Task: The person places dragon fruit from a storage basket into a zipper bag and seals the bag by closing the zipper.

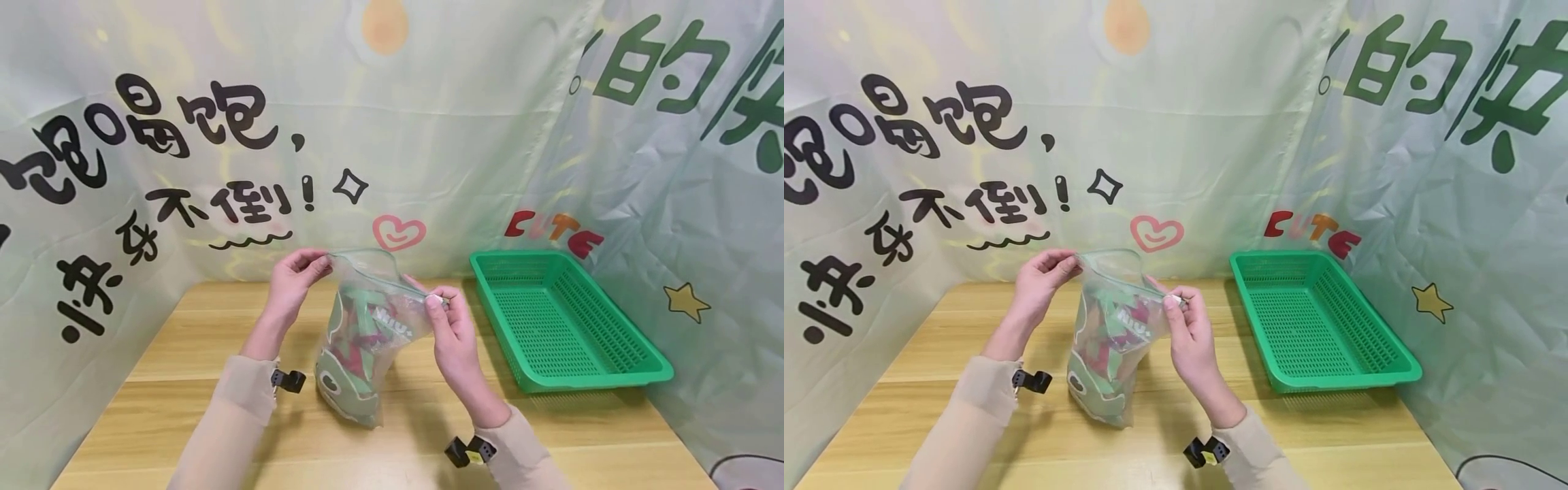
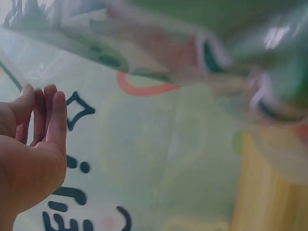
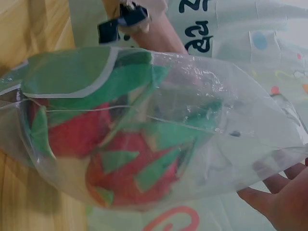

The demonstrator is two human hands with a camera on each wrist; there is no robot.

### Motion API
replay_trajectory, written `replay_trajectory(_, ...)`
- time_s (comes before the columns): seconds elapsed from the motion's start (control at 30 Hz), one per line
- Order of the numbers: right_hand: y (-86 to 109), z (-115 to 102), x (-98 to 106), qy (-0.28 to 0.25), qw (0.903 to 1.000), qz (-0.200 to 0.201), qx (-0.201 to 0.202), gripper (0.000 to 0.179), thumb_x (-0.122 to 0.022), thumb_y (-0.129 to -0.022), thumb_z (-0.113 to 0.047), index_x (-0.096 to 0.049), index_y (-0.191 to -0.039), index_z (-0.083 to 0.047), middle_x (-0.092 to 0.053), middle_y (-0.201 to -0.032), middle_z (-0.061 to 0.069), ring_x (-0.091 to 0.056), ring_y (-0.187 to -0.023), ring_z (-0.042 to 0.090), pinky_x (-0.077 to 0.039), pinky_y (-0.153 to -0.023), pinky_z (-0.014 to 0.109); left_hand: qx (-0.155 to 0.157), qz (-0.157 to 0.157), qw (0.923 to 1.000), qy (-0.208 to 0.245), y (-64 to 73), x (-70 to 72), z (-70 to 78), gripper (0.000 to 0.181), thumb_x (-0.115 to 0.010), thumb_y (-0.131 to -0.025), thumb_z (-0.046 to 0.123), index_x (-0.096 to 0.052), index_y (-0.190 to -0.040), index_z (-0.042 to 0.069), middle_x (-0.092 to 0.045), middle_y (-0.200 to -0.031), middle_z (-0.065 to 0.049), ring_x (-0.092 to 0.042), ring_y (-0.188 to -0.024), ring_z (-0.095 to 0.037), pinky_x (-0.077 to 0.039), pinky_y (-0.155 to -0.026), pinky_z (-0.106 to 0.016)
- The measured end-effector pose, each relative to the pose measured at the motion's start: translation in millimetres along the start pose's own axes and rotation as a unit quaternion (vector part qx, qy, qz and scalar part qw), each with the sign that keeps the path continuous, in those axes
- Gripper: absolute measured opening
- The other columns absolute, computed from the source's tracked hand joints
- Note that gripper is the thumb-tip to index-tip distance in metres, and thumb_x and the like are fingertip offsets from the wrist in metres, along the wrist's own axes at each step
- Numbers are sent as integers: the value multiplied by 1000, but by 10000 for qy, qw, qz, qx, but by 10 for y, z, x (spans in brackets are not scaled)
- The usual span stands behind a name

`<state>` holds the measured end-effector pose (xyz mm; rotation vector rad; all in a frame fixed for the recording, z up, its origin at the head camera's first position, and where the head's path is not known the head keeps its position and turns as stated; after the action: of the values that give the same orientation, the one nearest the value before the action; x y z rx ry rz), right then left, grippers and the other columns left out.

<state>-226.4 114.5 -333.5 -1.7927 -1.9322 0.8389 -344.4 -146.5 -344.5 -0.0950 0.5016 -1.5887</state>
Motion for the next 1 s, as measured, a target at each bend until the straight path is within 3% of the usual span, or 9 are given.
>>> replay_trajectory(0.1, -58, -18, 108, 251, 9992, 298, 35, 22, -47, -110, -5, -42, -113, 16, -75, -118, 11, -70, -108, 9, -56, -92, 19, -257, 46, 9994, -231, 9, 65, 134, 16, -68, -96, -7, -73, -101, 6, -76, -90, 3, -73, -86, -11, -63, -88, -28)
replay_trajectory(0.2, -135, -16, 236, 610, 9960, 646, 70, 22, -51, -108, -3, -47, -112, 18, -66, -86, -8, -60, -82, 4, -51, -72, 15, -388, 119, 9982, -432, 24, 133, 304, 13, -68, -96, -7, -72, -103, 3, -75, -90, 3, -73, -86, -10, -63, -88, -28)
replay_trajectory(0.3, -226, 9, 360, 1022, 9908, 887, 60, 19, -54, -107, -2, -53, -111, 17, -46, -69, -7, -42, -65, 4, -39, -59, 16, -589, 169, 9962, -618, 62, 192, 518, 15, -68, -95, -10, -72, -102, 3, -73, -93, 1, -73, -85, -10, -64, -86, -28)
replay_trajectory(0.43, -339, 71, 479, 1401, 9839, 1093, -193, 18, -59, -106, -7, -60, -111, 10, -45, -65, -2, -44, -62, 7, -45, -61, 16, -980, 209, 9864, -1305, 158, 221, 797, 16, -69, -93, -12, -73, -104, -1, -71, -96, -3, -73, -84, -9, -64, -81, -28)
replay_trajectory(0.53, -405, 120, 503, 1429, 9824, 1124, -425, 20, -62, -106, -12, -63, -113, 6, -52, -67, 0, -55, -69, 10, -56, -69, 19, -1065, 272, 9787, -1736, 236, 235, 895, 21, -71, -93, -11, -70, -114, -6, -69, -95, -7, -73, -82, -8, -64, -79, -27)
replay_trajectory(0.67, -448, 199, 481, 1126, 9841, 1162, -732, 21, -64, -104, -14, -64, -115, 5, -63, -72, -5, -62, -74, 8, -60, -69, 20, -889, 457, 9763, -1921, 313, 292, 891, 23, -71, -94, -8, -67, -116, -13, -70, -93, -2, -72, -81, -6, -64, -79, -25)
replay_trajectory(0.77, -427, 268, 463, 571, 9854, 1248, -1005, 17, -66, -102, -7, -65, -117, 3, -72, -83, -8, -67, -78, 6, -61, -71, 21, -829, 593, 9750, -1975, 357, 334, 868, 20, -71, -94, -7, -67, -111, -16, -71, -92, 5, -72, -81, -5, -64, -80, -24)
replay_trajectory(1.0, -353, 375, 398, -695, 9784, 1486, -1256, 6, -59, -105, -4, -64, -109, -7, -75, -95, -2, -73, -89, 12, -64, -82, 27, -896, 597, 9752, -1935, 417, 411, 843, 20, -68, -96, -7, -62, -113, -17, -68, -100, 1, -72, -87, -5, -63, -83, -22)
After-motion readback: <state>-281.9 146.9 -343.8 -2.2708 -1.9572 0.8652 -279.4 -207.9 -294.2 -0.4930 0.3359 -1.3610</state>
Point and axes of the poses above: each hand's wrist, its own y-axis away from the middle knuckle, its own x-axis out of the back of the hand, z = x × y, the point moved 5 cm from there along -y, towards the middle knuckle
